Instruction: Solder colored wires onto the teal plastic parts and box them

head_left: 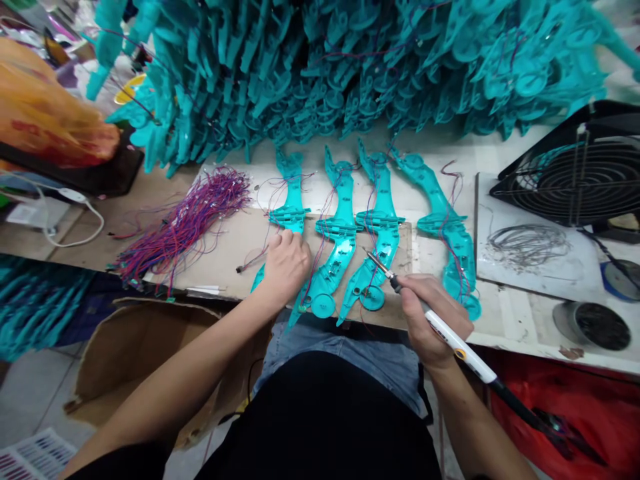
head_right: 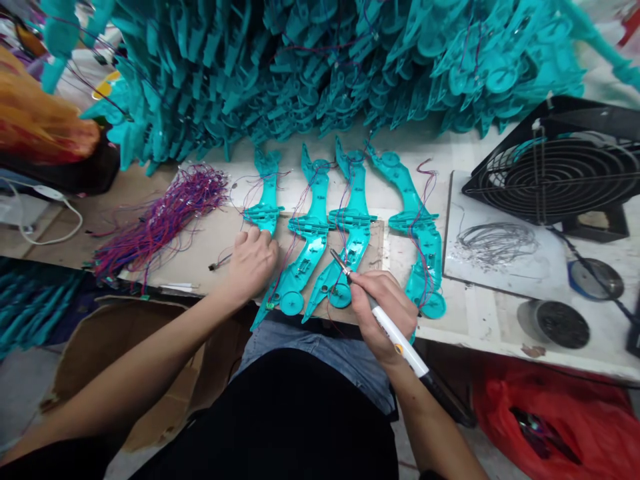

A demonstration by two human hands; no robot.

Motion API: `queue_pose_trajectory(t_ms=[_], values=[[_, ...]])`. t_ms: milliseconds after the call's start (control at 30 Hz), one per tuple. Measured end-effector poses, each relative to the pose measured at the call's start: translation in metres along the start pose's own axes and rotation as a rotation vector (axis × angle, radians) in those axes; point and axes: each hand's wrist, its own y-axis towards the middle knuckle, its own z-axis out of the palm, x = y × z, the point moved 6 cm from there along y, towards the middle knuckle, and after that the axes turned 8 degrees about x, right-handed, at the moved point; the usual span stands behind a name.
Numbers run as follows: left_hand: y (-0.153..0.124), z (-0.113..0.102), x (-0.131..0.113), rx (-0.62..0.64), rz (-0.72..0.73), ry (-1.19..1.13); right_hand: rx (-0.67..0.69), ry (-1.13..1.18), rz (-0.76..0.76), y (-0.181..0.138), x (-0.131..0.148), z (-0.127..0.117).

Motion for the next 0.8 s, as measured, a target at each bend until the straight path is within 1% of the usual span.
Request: queue_pose_trajectory(t_ms=[133, 233, 333, 400, 467, 500, 567, 633, 700, 800], values=[[0.003, 0.004, -0.001, 0.001, 0.027, 0.012, 0.01, 0.024, 0.001, -0.002, 0.001, -0.001], [-0.001, 0.009, 0.005, -0.012, -0.013, -0.018, -0.003, -0.004, 0.006, -0.004, 0.002, -0.003], [-0.011, 0.007, 0.016, -0.11, -0.08, -0.171, -0.018, -0.035, 0.016, -0.006, 0.003, -0.005], [-0.019, 0.002, 0.023, -0.211, -0.109, -0.396, -0.024, -0.037, 0.017, -0.007, 0.003, -0.005], [-0.026, 0.0, 0.029, -0.257, -0.136, -0.735, -0.021, -0.025, 0.018, -0.006, 0.003, -0.004], [-0.028, 0.002, 0.031, -0.244, -0.151, -0.943, -0.017, -0.015, 0.019, -0.006, 0.003, -0.003], [-0.029, 0.009, 0.029, -0.166, -0.183, -1.366, 0.001, 0.019, 0.018, -0.005, 0.004, 0.001], [-0.029, 0.016, 0.024, -0.076, -0.21, -1.676, 0.024, 0.054, 0.011, -0.004, 0.006, 0.005], [-0.028, 0.02, 0.02, -0.023, -0.249, -1.802, 0.052, 0.082, 0.006, -0.004, 0.008, 0.01], [-0.028, 0.025, 0.018, 0.037, -0.285, -1.765, 0.095, 0.107, 0.001, -0.005, 0.01, 0.016]])
